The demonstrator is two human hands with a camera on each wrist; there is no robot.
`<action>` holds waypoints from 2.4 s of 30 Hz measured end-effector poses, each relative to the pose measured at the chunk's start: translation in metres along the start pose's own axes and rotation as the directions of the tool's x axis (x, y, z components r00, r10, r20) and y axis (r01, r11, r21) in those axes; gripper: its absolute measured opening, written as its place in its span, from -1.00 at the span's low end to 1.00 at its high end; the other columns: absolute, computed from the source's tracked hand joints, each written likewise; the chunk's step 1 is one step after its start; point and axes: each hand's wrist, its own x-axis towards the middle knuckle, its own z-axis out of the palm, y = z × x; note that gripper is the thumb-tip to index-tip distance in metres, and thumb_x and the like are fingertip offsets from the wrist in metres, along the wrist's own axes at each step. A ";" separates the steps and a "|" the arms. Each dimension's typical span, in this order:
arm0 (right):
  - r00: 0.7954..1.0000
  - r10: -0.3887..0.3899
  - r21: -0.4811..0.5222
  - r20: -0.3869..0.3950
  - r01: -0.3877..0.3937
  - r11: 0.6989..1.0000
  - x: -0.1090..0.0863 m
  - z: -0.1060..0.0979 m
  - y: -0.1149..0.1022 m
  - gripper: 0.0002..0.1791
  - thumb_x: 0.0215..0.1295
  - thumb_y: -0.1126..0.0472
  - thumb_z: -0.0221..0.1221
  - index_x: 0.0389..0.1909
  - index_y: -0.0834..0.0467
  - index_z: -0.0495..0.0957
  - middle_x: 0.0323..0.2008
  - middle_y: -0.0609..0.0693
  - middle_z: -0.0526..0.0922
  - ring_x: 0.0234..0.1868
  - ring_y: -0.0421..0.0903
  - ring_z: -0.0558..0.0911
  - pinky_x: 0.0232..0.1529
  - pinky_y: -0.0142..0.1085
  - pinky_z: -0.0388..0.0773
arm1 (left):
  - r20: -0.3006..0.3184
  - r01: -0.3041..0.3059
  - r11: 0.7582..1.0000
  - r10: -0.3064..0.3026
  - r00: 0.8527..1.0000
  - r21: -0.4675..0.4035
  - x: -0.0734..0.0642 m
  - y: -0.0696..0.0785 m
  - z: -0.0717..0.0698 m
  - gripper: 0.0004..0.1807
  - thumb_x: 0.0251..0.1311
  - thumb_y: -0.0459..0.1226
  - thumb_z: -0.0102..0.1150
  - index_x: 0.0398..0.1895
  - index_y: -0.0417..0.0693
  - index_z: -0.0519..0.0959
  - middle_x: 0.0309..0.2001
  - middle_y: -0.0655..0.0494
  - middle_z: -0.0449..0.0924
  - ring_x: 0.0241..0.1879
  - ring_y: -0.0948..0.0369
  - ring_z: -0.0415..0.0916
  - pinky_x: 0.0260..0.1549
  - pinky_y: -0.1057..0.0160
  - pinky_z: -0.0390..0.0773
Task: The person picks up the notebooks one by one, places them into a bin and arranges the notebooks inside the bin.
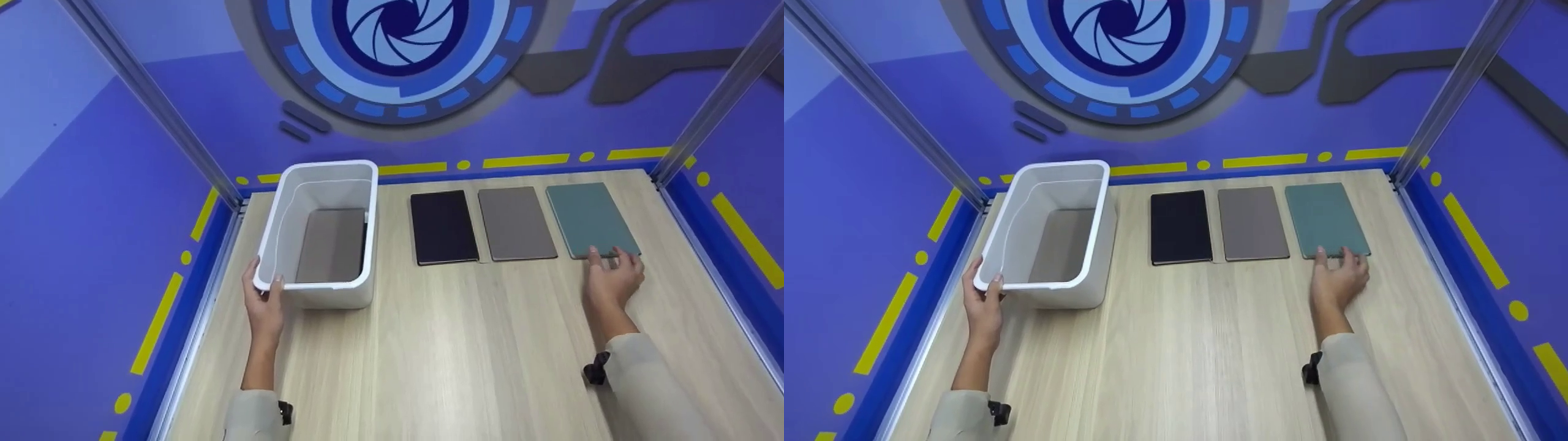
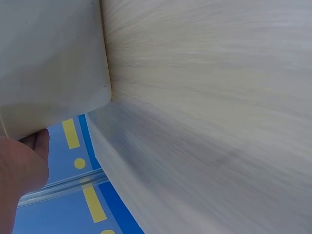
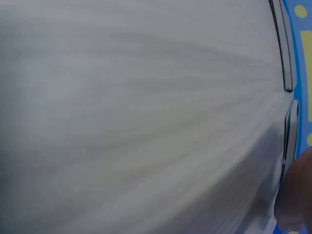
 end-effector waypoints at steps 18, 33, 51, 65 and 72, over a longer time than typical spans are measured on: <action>0.975 0.224 0.015 0.008 -0.224 0.975 0.051 -0.017 -0.010 0.08 0.54 -0.28 0.04 0.75 -0.08 -0.45 0.77 -0.10 -0.49 0.78 -0.08 -0.42 0.75 -0.20 -0.35 | 0.015 -0.010 1.000 0.010 1.000 -0.008 0.005 -0.003 0.005 -0.29 0.54 -0.37 0.05 0.69 0.08 0.14 0.55 -0.13 0.27 0.47 -0.01 0.32 0.18 0.54 0.42; 0.973 0.147 -0.237 0.177 -0.103 0.966 0.069 -0.015 -0.006 -0.01 0.60 -0.11 0.04 0.75 0.11 -0.33 0.77 0.17 -0.38 0.77 0.23 -0.43 0.70 0.27 -0.31 | -0.024 -0.017 1.000 0.017 1.000 0.006 0.007 0.006 0.004 -0.34 0.47 -0.41 0.11 0.60 -0.10 0.25 0.45 -0.25 0.36 0.34 -0.04 0.41 0.06 0.55 0.48; 0.928 0.034 -0.492 0.370 0.165 0.855 0.069 -0.031 -0.028 -0.03 0.65 -0.20 -0.10 0.70 0.33 -0.28 0.62 0.60 -0.25 0.61 0.58 -0.14 0.59 0.38 -0.14 | -0.047 -0.054 0.998 0.056 0.997 0.044 0.006 0.004 0.001 -0.55 0.45 -0.40 0.20 0.37 -0.15 0.49 0.23 -0.21 0.54 -0.01 0.28 0.49 -0.14 0.47 0.51; 0.927 -0.020 -0.490 0.374 0.216 0.845 0.071 -0.033 -0.023 0.00 0.63 -0.23 -0.02 0.69 0.35 -0.19 0.57 0.63 -0.13 0.54 0.57 -0.04 0.54 0.39 0.07 | -0.036 -0.029 1.000 0.029 0.999 -0.001 0.005 0.004 0.004 -0.49 0.48 -0.41 0.16 0.46 -0.13 0.42 0.32 -0.22 0.49 0.15 0.20 0.48 0.00 0.50 0.49; 0.919 -0.050 -0.494 0.390 0.255 0.831 0.074 -0.033 -0.020 0.02 0.61 -0.25 0.00 0.68 0.38 -0.13 0.53 0.66 -0.10 0.51 0.60 -0.02 0.49 0.40 0.08 | -0.035 -0.022 1.000 0.022 0.999 -0.016 0.004 0.004 0.003 -0.49 0.49 -0.40 0.14 0.47 -0.12 0.40 0.35 -0.19 0.47 0.25 0.06 0.45 0.04 0.51 0.49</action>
